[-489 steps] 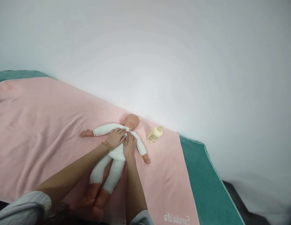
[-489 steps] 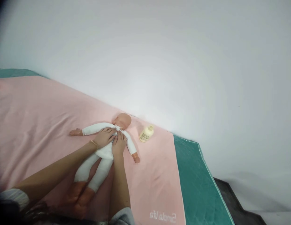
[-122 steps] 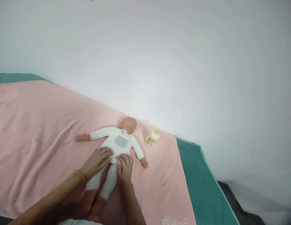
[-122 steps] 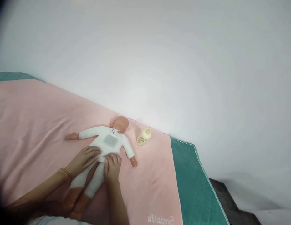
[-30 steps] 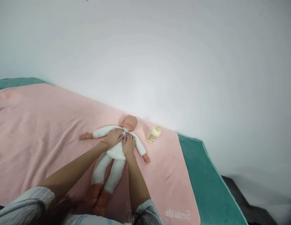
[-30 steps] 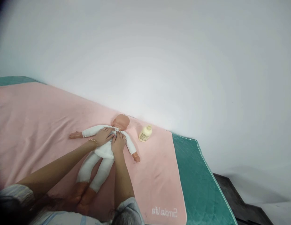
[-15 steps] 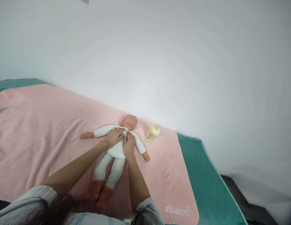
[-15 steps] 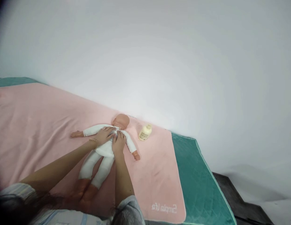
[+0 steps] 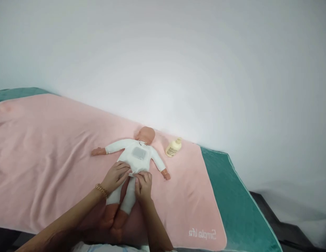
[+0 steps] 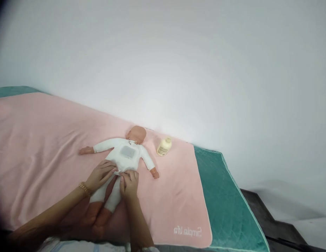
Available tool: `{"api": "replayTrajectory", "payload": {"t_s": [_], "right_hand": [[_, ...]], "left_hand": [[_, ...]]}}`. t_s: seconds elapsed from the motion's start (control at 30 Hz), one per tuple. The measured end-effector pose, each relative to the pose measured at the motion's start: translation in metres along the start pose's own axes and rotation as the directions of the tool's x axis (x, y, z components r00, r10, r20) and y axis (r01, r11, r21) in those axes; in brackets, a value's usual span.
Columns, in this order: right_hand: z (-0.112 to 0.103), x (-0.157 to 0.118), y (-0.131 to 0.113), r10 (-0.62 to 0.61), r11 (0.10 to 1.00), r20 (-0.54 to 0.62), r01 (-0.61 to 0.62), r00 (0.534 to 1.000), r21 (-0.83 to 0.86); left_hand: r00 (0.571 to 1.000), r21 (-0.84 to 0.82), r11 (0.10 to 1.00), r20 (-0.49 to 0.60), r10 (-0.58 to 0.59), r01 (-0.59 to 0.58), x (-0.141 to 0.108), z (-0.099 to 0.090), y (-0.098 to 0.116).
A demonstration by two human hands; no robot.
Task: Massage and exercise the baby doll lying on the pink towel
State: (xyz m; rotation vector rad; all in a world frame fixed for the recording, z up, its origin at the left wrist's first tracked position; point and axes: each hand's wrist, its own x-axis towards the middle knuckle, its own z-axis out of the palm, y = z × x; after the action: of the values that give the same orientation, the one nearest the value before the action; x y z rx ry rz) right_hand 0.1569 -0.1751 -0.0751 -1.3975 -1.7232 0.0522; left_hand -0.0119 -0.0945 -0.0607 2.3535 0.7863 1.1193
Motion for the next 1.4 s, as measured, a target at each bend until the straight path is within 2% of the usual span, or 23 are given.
{"api": "replayTrajectory", "payload": {"t_s": [0.2,0.37,0.5,0.67,0.8,1.03,1.27,1.4], "right_hand": [[0.005,0.009,0.002,0.056,0.995,-0.003,-0.056,0.998,0.077],[0.007,0.011,0.004,0.119,0.99,0.015,-0.119,0.993,0.081],[0.006,0.013,0.004,0.123,0.987,0.002,-0.122,0.992,0.108],[0.005,0.023,0.005,0.15,0.982,-0.064,-0.141,0.987,0.128],[0.007,0.03,0.008,0.191,0.976,-0.01,-0.189,0.982,0.105],[0.005,0.035,0.011,0.234,0.953,0.081,-0.245,0.969,0.178],[0.0,0.044,0.009,0.217,0.967,0.043,-0.22,0.975,0.13],[0.005,0.043,0.01,0.236,0.964,0.049,-0.24,0.971,0.114]], "left_hand": [[0.996,-0.071,0.995,0.05,-0.068,0.071,0.004,0.003,0.0],[0.991,-0.06,0.991,0.073,-0.116,0.12,0.008,0.007,-0.001],[0.993,-0.049,0.995,0.08,-0.084,0.088,0.009,0.006,-0.003],[0.998,-0.02,0.998,-0.005,-0.058,0.058,0.013,0.002,-0.005],[0.996,-0.007,0.997,0.037,-0.078,0.078,0.016,0.004,-0.01],[0.994,-0.059,0.995,0.078,-0.078,0.082,0.015,0.007,-0.021],[0.998,-0.126,0.99,-0.006,-0.063,0.062,0.019,-0.001,-0.025],[0.997,-0.104,0.992,0.016,-0.07,0.071,0.022,0.003,-0.028]]}}
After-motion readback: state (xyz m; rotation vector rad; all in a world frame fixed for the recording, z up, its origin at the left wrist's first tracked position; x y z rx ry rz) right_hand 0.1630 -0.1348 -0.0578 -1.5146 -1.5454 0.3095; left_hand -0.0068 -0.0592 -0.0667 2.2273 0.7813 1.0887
